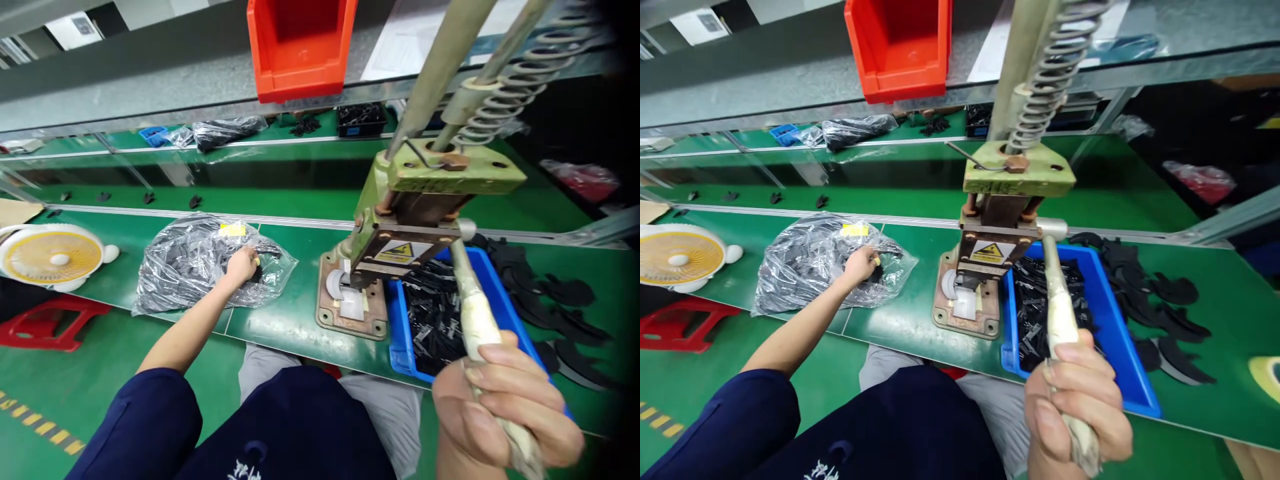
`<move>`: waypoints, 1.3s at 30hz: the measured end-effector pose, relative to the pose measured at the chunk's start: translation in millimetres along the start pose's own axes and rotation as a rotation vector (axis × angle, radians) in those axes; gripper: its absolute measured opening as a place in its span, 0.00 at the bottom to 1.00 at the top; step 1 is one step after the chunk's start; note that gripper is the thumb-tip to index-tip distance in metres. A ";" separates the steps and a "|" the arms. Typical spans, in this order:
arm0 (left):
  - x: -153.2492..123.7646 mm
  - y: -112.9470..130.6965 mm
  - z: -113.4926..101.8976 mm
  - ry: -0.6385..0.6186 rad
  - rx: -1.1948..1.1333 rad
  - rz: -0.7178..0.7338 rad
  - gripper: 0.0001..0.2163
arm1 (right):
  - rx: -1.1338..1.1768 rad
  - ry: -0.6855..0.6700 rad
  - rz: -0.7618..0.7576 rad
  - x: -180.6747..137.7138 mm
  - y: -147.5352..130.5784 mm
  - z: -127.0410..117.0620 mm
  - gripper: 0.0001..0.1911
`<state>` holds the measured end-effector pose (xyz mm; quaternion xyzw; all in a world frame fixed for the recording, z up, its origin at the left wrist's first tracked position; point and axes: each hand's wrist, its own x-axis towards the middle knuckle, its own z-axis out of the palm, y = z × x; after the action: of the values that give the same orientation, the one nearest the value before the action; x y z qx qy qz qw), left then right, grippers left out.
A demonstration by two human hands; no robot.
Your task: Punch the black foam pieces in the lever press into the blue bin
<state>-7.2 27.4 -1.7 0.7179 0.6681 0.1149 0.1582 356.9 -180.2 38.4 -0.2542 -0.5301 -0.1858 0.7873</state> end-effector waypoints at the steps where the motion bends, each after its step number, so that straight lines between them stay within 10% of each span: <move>1: -0.2 -2.7 3.9 0.011 0.064 0.089 0.11 | 0.018 0.003 -0.025 0.6 1.5 1.0 0.20; 7: 26.8 18.5 26.1 -0.045 0.206 0.450 0.22 | -0.057 0.002 0.079 4.5 -10.6 8.5 0.17; 15: 38.6 27.4 17.4 -0.071 0.388 0.404 0.13 | -0.085 -0.066 0.065 3.2 -13.6 2.0 0.17; 25: -28.3 15.0 2.0 0.339 -0.768 -0.090 0.09 | -0.067 -0.038 0.092 0.7 -11.9 4.0 0.18; 31: -42.5 43.5 0.0 0.183 -1.498 -0.308 0.22 | -0.071 -0.061 0.086 2.5 -12.2 3.6 0.17; 39: -61.6 84.6 4.9 -0.229 -1.515 -0.277 0.28 | -0.107 -0.083 0.142 6.9 -17.6 2.6 0.16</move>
<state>67.7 -39.1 28.9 0.3314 0.4706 0.4441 0.6866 347.7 -193.0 49.2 -0.3404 -0.5320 -0.1468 0.7612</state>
